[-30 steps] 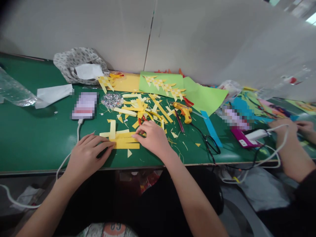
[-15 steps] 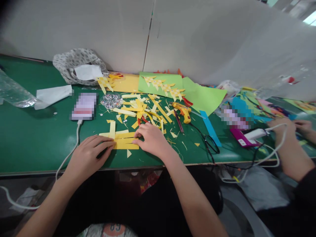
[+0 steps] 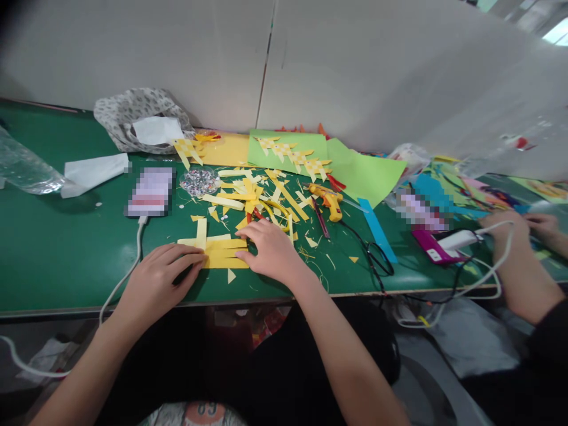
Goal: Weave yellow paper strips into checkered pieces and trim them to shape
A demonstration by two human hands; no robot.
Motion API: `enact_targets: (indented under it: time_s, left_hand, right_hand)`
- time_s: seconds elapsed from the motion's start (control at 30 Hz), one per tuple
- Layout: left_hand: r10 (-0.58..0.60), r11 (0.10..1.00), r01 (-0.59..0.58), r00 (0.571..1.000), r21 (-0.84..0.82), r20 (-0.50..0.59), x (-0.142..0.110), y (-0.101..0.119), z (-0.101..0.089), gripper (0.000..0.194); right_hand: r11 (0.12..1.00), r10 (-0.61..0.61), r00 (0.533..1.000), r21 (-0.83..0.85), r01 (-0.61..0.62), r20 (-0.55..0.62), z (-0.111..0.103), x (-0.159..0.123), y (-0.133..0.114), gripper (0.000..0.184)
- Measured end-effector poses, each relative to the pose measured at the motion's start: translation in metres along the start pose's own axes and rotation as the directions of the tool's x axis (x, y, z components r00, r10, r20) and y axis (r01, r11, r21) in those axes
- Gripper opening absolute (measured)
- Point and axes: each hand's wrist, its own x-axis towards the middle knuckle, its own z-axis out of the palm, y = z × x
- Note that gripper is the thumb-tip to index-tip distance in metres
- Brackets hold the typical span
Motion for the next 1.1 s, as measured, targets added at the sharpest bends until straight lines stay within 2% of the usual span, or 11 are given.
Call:
enact_targets:
  time_s: [0.17, 0.33, 0.7, 0.87, 0.93, 1.1]
  left_hand:
    - [0.000, 1.000, 0.000, 1.000, -0.003, 0.001, 0.000, 0.000, -0.001, 0.014]
    - [-0.007, 1.000, 0.007, 1.000, 0.000, 0.007, 0.000, -0.001, 0.000, 0.014]
    - [0.033, 0.998, -0.033, 0.999, -0.055, -0.006, -0.001, -0.001, 0.003, 0.016]
    - [0.011, 0.999, -0.011, 1.000, -0.050, 0.004, 0.000, 0.000, 0.001, 0.016]
    - [0.004, 0.999, -0.004, 1.000, -0.040, 0.006, 0.000, 0.000, 0.000, 0.016]
    - [0.006, 0.999, -0.005, 1.000, -0.053, 0.016, -0.001, 0.000, 0.001, 0.017]
  right_hand:
    - [1.000, -0.023, 1.000, -0.011, 0.023, 0.008, 0.000, 0.001, 0.000, 0.022]
    - [0.999, 0.029, 0.999, -0.017, -0.029, -0.029, 0.002, 0.002, -0.001, 0.015]
    - [0.998, 0.021, 0.999, -0.058, -0.024, -0.050, 0.009, 0.005, -0.002, 0.011]
    - [0.999, 0.040, 0.993, -0.021, -0.042, -0.112, 0.003, 0.002, -0.002, 0.009]
    - [0.998, 0.054, 0.995, 0.012, -0.054, -0.082, -0.002, 0.001, -0.001, 0.012]
    - [0.999, 0.048, 0.991, -0.004, -0.048, 0.127, -0.012, -0.002, -0.001, 0.029]
